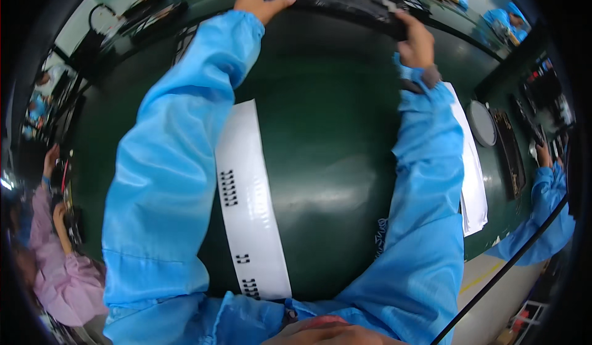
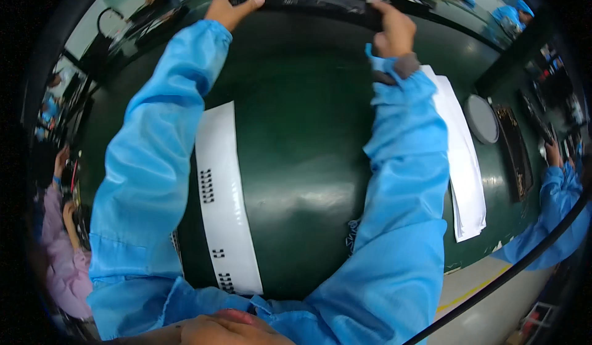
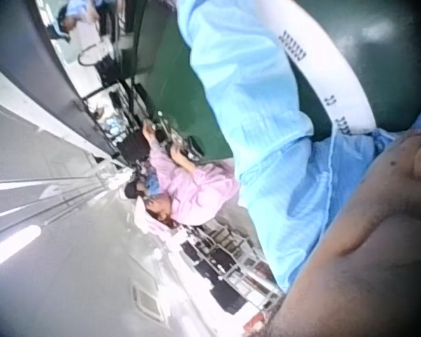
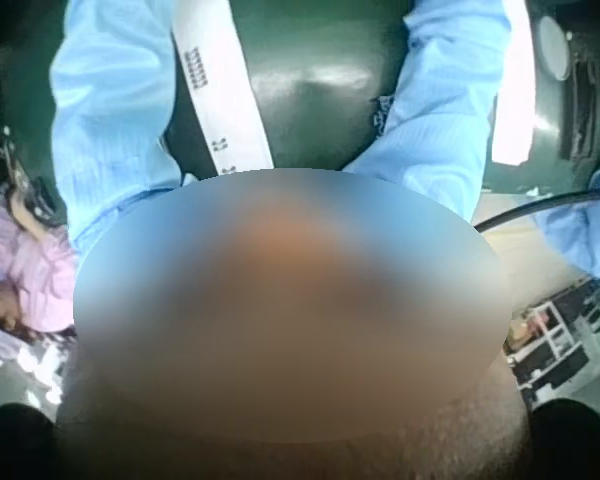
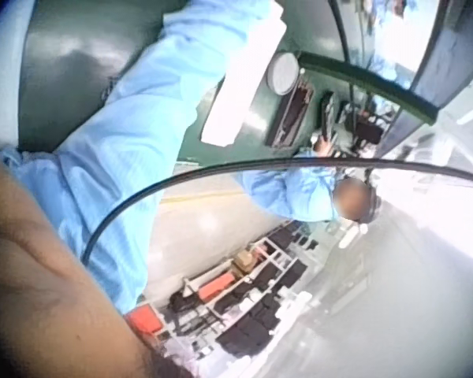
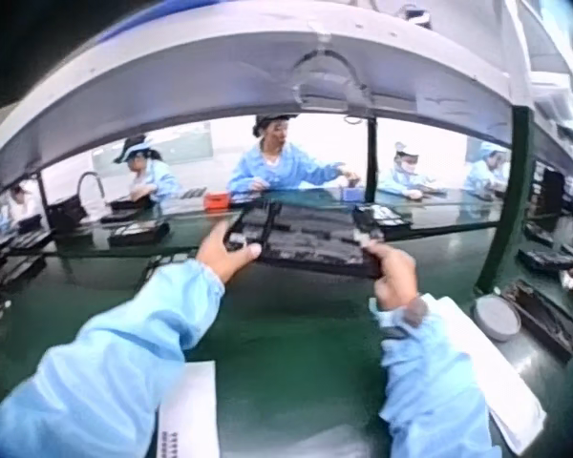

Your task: Assembling internal components of a tablet on a factory production line.

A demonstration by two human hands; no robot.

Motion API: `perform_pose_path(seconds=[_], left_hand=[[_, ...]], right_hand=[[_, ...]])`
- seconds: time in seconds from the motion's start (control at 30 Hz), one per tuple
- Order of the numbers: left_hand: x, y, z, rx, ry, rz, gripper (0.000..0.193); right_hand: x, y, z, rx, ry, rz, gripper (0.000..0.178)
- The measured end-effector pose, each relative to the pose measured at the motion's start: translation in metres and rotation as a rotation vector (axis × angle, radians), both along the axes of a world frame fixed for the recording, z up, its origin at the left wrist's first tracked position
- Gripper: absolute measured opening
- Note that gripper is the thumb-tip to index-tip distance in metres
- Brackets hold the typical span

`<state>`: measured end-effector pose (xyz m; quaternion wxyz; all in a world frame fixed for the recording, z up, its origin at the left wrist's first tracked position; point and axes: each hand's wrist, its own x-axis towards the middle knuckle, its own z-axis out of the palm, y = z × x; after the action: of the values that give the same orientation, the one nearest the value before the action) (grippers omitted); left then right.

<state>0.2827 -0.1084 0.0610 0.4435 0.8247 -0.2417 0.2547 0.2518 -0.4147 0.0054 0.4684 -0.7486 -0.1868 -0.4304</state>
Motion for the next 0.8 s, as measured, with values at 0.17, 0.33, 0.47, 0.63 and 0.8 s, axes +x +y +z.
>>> perform_pose_path(seconds=[0.17, 0.33, 0.47, 0.63, 0.8], left_hand=[[-0.102, 0.042, 0.049, -0.259, 0.137, -0.411, 0.062], [-0.209, 0.135, -0.02, 0.347, -0.05, -0.208, 0.058], [-0.251, 0.139, -0.062, 0.542, 0.025, -0.369, 0.039], [-0.27, 0.135, -0.078, 0.593, 0.047, -0.344, 0.039], [-0.275, 0.134, -0.08, 0.572, 0.004, -0.364, 0.04]], right_hand=[[-0.056, 0.005, 0.035, 1.079, 0.551, 0.473, 0.034], [-0.169, 0.036, 0.024, 0.858, 0.654, 0.506, 0.025], [-0.235, 0.042, -0.001, 0.828, 0.748, 0.329, 0.028], [-0.253, 0.045, -0.016, 0.182, 0.884, -0.105, 0.022], [-0.257, 0.101, 0.015, -0.361, 0.503, -0.12, 0.02]])
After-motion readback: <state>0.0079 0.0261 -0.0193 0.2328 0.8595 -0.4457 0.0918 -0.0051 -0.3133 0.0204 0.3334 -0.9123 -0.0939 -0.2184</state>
